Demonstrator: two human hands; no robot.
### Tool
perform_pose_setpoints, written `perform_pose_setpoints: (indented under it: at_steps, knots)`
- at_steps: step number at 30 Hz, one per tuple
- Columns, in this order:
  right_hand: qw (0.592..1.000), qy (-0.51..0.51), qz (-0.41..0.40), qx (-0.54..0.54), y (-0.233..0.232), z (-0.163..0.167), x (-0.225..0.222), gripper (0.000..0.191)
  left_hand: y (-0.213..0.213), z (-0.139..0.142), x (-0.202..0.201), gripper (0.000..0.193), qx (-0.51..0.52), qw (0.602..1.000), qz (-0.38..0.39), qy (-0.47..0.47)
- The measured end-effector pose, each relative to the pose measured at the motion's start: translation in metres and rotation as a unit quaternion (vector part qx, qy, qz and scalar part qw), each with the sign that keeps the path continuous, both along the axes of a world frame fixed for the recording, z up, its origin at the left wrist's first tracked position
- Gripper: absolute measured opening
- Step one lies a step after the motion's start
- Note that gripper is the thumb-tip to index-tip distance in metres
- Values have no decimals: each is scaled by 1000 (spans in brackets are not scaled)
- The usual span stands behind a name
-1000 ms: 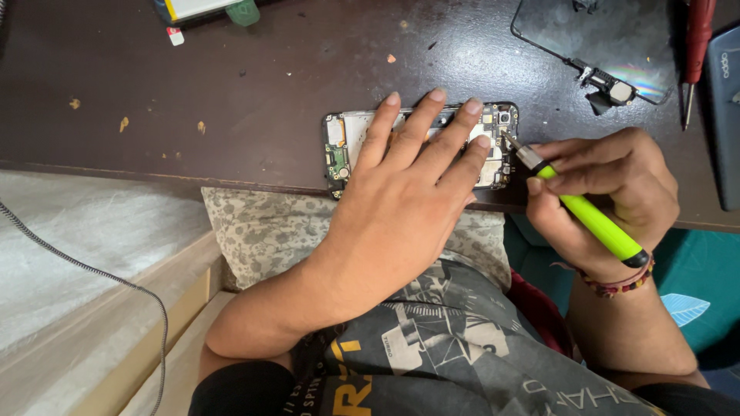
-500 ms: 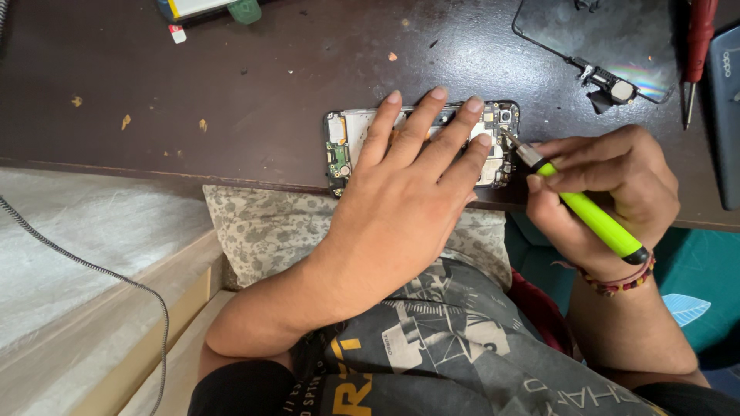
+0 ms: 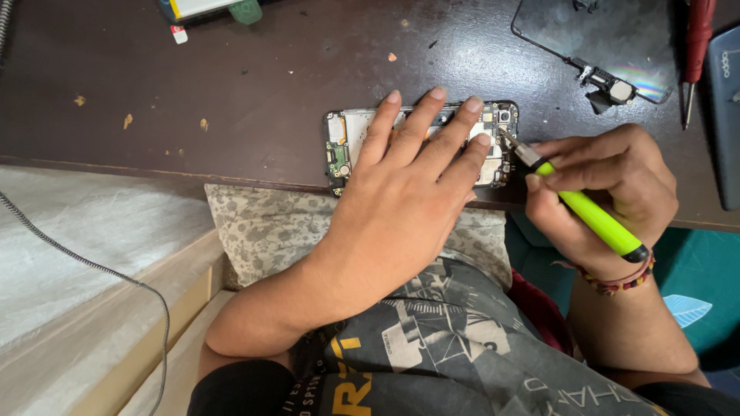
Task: The person works on a disassembled smartphone lying on a desk, holding the chassis steady with one hand while using a green-handled screwdriver with the other to unscrew and pry at internal components. They reposition the phone, lift its mid-frame, and continue prying near the battery and board area.
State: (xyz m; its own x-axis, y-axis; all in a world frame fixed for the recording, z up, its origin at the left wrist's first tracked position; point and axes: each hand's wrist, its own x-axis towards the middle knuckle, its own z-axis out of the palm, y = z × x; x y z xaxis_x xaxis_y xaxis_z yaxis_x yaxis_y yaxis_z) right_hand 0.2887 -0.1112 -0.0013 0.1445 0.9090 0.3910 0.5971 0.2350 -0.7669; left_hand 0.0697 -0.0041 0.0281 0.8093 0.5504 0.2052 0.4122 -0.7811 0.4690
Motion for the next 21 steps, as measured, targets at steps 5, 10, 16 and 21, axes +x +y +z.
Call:
perform_pose_setpoints:
  at_steps: [5, 10, 16, 21]
  knots:
    - [1000, 5, 6, 2, 0, -1, 2, 20, 0, 0, 0, 43, -3, 1000, -1, 0]
    - [1000, 3, 1, -4, -1, -1, 2, 20, 0, -1, -1, 43, -1, 1000, 0, 1]
    - [1000, 8, 1, 0, 0, -1, 1, 21, 0, -2, 0, 43, -1, 1000, -1, 1]
    - [1000, -1, 3, 2, 1, 0, 1, 21, 0, -1, -1, 43, -2, 1000, -1, 0]
